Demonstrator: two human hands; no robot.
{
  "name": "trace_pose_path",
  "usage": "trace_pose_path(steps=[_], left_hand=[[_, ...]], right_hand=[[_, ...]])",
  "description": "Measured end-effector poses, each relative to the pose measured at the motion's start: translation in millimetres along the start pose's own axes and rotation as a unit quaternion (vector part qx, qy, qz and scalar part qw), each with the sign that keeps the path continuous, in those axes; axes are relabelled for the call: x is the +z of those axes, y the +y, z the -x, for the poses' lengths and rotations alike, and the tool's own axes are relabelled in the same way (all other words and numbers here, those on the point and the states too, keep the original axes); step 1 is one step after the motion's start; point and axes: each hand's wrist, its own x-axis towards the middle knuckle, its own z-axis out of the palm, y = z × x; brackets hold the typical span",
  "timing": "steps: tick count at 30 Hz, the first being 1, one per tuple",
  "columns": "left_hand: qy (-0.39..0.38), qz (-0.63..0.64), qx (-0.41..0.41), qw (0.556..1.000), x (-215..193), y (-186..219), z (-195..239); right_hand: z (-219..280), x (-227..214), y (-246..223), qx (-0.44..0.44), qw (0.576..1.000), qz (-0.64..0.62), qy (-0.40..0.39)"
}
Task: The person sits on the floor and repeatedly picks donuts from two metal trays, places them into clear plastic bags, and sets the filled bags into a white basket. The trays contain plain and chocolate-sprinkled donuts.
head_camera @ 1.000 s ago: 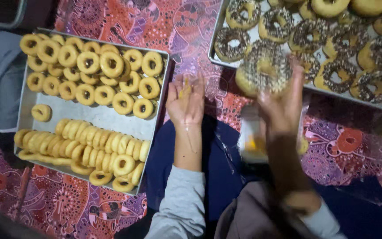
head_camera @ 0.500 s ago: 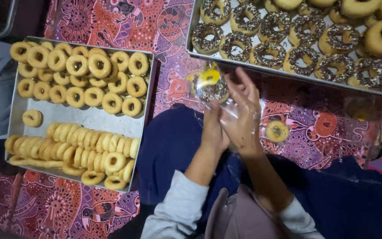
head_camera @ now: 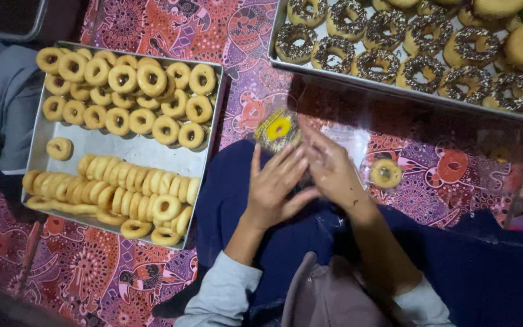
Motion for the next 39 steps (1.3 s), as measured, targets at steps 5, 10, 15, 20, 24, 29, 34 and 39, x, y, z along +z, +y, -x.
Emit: trace_pose_path(steps=[5, 10, 15, 20, 24, 29, 34, 39], left_hand=[[0.121, 0.101, -0.216, 0.963, -26.3, 7.0, 35.8], [0.209, 0.352, -0.47, 0.782, -27.5, 2.2, 53.2], [0.174, 0.288, -0.467, 0.818, -19.9, -2.5, 55.3], [0.057, 0.164, -0.393, 0.903, -27.4, 4.0, 53.7], [0.154, 0.192, -0.425, 0.871, -26.7, 23.9, 44.4], [0.177, 0.115, -0.331, 0.92, -25.3, 37.9, 25.2], [0.194, 0.109, -0.464, 0.857, -27.8, 25.5, 30.7], [0.112, 0.239, -0.488, 0.832, -30.9, 6.5, 48.0]], right_hand=[[29.4, 27.5, -25.5, 0.096, 0.974, 0.194, -0.068], [35.4, 57.0, -39.7, -0.085, 0.9, 0.396, -0.157], [37.7, 52.2, -21.2, -0.245, 0.916, 0.311, -0.072], [19.9, 48.6, -23.9, -0.257, 0.923, 0.275, -0.083], [-3.4, 24.7, -22.0, 0.052, 0.914, 0.396, -0.068], [43.6, 20.7, 16.4, 0.197, 0.966, -0.074, -0.153], [71.6, 40.2, 80.2, 0.199, 0.954, -0.149, -0.169], [53.3, 48.1, 54.7, 0.076, 0.994, -0.017, -0.075]])
